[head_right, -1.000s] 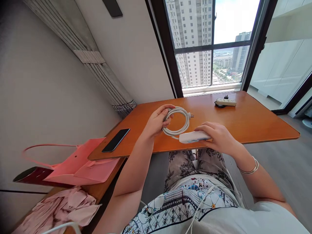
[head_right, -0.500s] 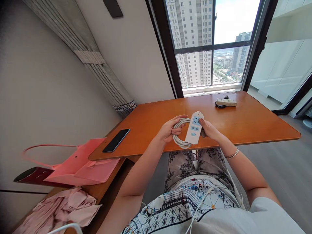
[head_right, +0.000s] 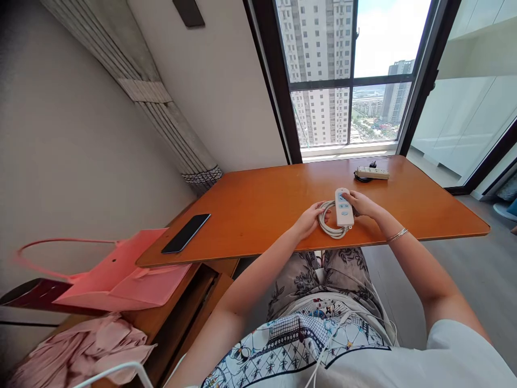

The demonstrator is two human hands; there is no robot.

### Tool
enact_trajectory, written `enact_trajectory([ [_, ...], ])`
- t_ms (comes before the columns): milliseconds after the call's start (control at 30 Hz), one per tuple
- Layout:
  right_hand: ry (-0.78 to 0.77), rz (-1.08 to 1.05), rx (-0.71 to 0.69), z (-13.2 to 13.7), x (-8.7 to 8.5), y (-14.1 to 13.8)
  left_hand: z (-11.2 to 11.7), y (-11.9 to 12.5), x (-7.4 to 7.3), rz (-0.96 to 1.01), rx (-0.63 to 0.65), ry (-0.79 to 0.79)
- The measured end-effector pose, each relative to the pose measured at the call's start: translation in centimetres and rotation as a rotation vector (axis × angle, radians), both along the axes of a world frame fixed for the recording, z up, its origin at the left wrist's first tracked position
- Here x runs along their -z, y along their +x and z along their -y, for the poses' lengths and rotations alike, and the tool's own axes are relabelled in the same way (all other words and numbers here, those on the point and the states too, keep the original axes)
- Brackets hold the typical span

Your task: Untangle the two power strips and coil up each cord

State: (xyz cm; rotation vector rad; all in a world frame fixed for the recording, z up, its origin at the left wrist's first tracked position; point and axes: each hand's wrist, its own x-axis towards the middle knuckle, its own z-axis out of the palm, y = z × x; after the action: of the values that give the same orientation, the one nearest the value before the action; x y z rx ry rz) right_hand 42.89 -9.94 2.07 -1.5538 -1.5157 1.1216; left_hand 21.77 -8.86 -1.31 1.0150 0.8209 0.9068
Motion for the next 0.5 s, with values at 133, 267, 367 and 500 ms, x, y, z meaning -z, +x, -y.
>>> enact_trajectory([
  [133,-0.015,0.219,0.046,-1.5,-0.4,5.1,-0.7,0.6,2.1,-0.183,0.031,0.228],
  [267,-0.026,0.407,0.137,-3.4,-0.4,11.0,-1.4,-0.4,3.5,-0.255,-0.019,0.369],
  [367,-0.023,0.479,0.176,-4.9,0.1,14.3,-1.5,-0.9,3.9,-0.28,-0.034,0.405],
  [500,0.041,0.55,0.231,-6.2,0.8,16.5,-0.9,-1.1,3.7,-0.372,0.039,0.527],
])
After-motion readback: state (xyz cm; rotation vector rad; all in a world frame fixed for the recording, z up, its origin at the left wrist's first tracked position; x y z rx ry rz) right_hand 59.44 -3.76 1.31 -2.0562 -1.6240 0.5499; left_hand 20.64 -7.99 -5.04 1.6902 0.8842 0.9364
